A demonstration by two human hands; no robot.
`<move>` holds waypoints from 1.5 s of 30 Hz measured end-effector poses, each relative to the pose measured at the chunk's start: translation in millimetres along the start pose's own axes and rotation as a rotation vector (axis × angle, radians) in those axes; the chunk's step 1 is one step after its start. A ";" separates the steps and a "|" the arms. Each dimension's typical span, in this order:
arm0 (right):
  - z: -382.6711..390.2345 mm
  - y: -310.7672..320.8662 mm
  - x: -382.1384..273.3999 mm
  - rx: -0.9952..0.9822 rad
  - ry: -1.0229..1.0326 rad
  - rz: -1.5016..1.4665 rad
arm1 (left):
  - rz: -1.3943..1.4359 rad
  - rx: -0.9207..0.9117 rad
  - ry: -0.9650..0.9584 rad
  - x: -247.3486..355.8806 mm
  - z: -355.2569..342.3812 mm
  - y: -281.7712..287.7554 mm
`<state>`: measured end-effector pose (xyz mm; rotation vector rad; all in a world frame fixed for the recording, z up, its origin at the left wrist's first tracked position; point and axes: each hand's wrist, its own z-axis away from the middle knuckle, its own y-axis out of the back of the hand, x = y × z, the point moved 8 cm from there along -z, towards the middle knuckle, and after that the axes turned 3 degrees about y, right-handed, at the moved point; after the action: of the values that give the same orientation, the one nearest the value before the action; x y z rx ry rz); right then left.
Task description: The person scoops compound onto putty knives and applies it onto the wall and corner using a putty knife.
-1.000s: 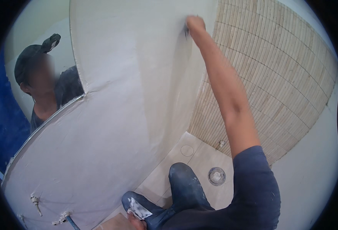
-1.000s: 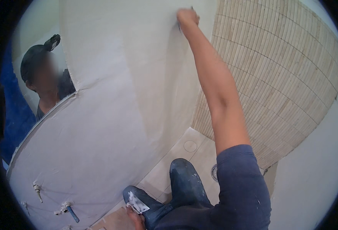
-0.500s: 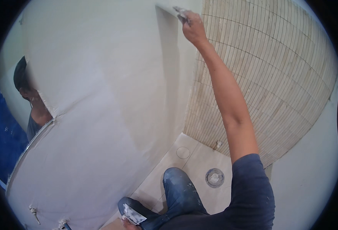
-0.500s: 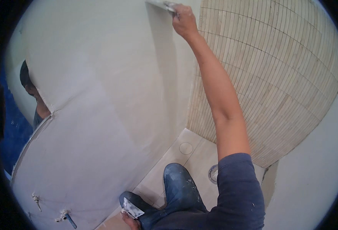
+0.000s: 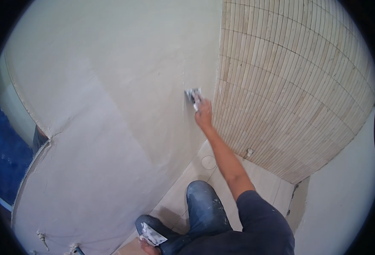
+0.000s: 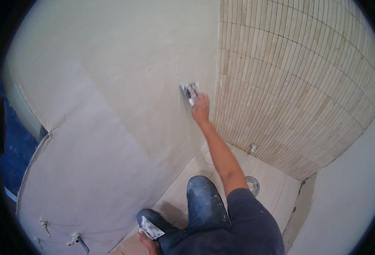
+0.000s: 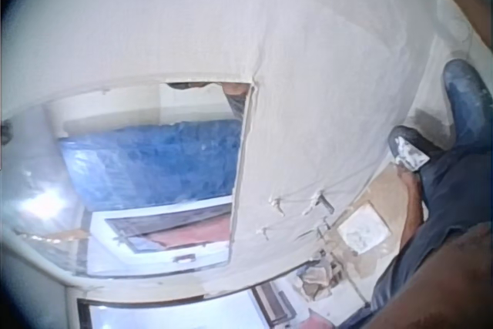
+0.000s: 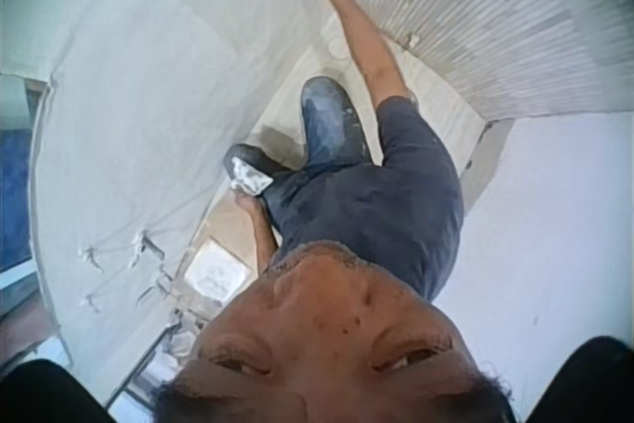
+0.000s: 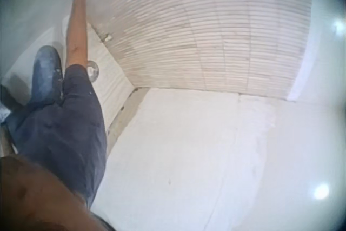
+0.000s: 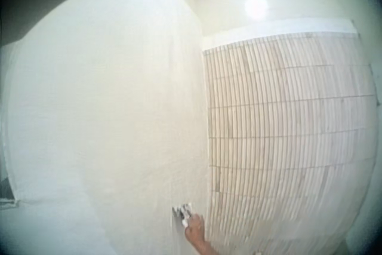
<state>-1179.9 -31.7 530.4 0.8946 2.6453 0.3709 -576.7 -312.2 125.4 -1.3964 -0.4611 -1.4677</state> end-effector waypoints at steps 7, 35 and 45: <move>215.5 -67.8 -48.4 -0.175 -0.433 -0.155 | -0.028 0.038 0.002 3.9 6.4 -7.4; -417.6 90.1 -140.2 0.025 0.083 0.361 | -0.366 0.083 -0.064 -21.5 -10.8 32.8; -390.7 197.4 -162.6 0.059 0.126 -0.004 | -0.009 0.180 0.034 -7.6 1.7 5.6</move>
<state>-1100.1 -35.5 990.5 0.9118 2.7860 0.3607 -572.6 -310.1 117.0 -1.2273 -0.5643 -1.4182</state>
